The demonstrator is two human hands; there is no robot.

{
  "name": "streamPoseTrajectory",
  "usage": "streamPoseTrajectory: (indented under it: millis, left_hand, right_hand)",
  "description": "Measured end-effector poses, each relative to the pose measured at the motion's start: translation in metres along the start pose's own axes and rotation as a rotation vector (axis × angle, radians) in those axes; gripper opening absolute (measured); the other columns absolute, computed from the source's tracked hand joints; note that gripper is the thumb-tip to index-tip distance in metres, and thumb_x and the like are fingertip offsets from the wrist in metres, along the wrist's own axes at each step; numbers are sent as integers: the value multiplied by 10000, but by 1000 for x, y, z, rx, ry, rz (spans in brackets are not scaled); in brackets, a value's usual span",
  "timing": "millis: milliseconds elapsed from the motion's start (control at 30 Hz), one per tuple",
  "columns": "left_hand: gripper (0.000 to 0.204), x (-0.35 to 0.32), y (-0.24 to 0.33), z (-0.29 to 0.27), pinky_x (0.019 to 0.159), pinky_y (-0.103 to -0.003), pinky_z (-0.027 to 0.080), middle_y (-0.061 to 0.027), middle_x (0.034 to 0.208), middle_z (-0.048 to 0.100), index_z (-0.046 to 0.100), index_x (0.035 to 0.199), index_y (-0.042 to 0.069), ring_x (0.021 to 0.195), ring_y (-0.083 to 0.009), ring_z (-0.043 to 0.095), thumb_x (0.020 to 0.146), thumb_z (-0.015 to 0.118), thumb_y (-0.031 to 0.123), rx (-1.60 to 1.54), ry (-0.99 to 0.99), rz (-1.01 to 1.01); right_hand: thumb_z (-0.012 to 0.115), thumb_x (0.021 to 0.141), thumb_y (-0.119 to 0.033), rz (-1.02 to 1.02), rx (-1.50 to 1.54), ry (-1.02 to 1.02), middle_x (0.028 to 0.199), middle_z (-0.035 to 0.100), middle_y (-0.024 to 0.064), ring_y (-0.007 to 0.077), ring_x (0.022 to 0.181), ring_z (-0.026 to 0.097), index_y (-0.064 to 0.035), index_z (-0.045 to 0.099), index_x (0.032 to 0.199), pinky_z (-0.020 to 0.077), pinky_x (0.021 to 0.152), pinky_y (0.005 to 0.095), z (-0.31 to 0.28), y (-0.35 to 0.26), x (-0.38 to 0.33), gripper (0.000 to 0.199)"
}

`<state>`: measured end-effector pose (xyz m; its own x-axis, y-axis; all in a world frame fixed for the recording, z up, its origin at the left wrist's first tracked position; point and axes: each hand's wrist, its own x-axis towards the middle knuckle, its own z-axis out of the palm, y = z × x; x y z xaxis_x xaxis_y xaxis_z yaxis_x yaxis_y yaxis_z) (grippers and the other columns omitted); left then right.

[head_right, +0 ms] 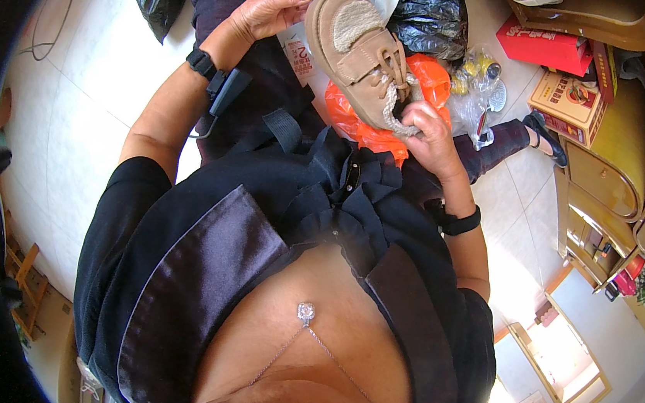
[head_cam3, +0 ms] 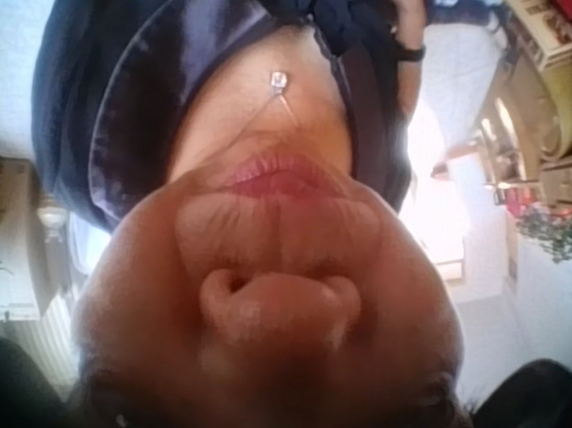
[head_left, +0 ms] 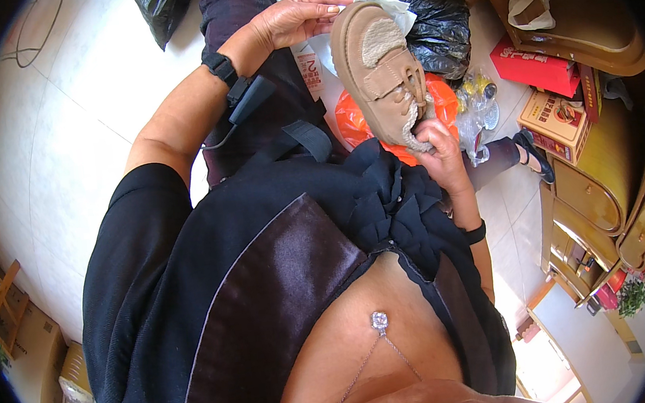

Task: The person sits on the floor and cleans a pair of shoes using a brush and a cloth. They remove the shoes from a plastic bag, brush the soles and uppers, wipe them with a cloth, and place them back into the bag.

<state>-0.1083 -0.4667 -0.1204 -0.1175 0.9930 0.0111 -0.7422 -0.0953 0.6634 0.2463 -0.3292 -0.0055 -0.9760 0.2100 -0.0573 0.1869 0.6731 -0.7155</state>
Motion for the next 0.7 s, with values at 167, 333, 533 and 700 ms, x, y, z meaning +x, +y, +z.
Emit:
streamPoseTrajectory:
  millis: [167,333,533,700]
  left_hand:
    - [358,-3,4,5,901,-274,552,-69,1063,694,630,1285,59,973,-137,658,932,652,116,-16,-30,12]
    - [366,-5,6,7,896,-264,551,-44,1002,689,620,1296,49,954,-132,657,935,644,100,-41,-5,-9]
    - [336,1,-6,-7,977,-274,506,-57,1150,684,645,1274,76,1019,-145,645,939,645,107,2,15,-7]
    - [365,9,-16,-16,1001,-293,476,-38,1156,683,642,1283,94,1044,-144,629,920,673,112,-1,35,-15]
  right_hand:
    - [743,700,27,18,8,1,905,589,111,284,858,617,1,569,848,500,760,338,-3,1,0,229]
    - [767,694,12,16,-35,-70,953,590,119,289,887,613,12,590,878,496,785,339,-7,0,2,255]
    - [831,681,-146,6,-230,-21,894,605,133,312,829,624,19,619,838,507,719,373,2,-7,6,311]
    - [838,684,-189,10,-242,-12,854,604,129,304,802,619,9,631,816,503,692,393,7,-11,7,315]
